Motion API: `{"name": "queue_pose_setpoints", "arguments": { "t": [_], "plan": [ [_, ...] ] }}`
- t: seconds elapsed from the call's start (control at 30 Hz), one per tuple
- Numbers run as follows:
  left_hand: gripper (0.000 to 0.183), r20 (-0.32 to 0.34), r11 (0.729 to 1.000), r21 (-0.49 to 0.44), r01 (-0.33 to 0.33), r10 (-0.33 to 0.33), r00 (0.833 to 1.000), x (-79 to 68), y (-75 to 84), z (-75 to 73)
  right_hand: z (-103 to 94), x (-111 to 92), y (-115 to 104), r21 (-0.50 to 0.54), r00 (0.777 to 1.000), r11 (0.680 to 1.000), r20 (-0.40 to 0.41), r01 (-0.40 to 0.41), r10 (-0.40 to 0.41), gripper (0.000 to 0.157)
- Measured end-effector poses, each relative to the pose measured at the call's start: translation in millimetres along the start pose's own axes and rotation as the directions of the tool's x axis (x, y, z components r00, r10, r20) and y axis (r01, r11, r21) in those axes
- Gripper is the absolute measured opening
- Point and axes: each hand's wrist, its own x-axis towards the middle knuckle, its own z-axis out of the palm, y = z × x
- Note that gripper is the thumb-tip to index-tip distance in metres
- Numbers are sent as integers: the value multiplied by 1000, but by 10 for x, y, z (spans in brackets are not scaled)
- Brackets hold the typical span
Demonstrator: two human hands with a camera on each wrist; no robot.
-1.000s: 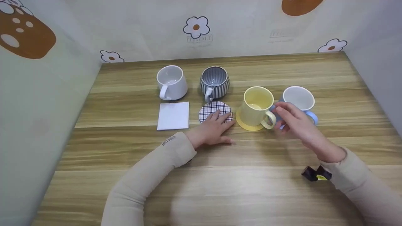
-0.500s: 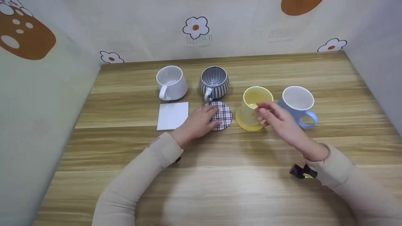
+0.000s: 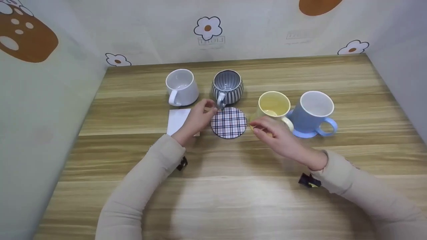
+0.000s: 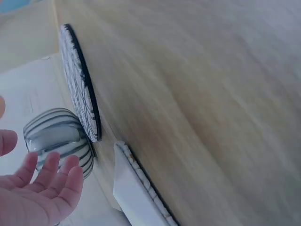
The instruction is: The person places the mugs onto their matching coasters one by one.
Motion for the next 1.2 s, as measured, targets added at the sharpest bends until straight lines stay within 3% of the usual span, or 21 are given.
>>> {"name": "queue_pose_setpoints", "arguments": {
  "t": [0.13,0.23,0.37,0.47,0.7,0.97,1.2],
  "plan": [
    [39,1,995,-98,27,-27,1000,44,9,-22,69,29,-7,-70,998,998,66,7,-3,28],
    [41,5,976,-200,90,-91,996,80,46,-16,131,53,9,-124,995,992,103,13,0,32],
    [40,25,900,-390,193,-199,980,132,114,12,222,82,45,-217,986,973,162,76,-41,35],
    [40,34,855,-469,223,-234,972,159,159,38,278,93,63,-272,974,956,223,111,-49,38],
    [36,-34,880,-438,184,-221,975,205,190,116,332,95,122,-390,940,906,340,165,-25,49],
    [34,-88,914,-374,155,-202,975,249,167,208,315,120,159,-407,907,901,420,151,38,53],
    [26,-36,869,-461,180,-221,975,254,161,297,332,129,191,-433,905,882,425,186,18,52]
  ]
}}
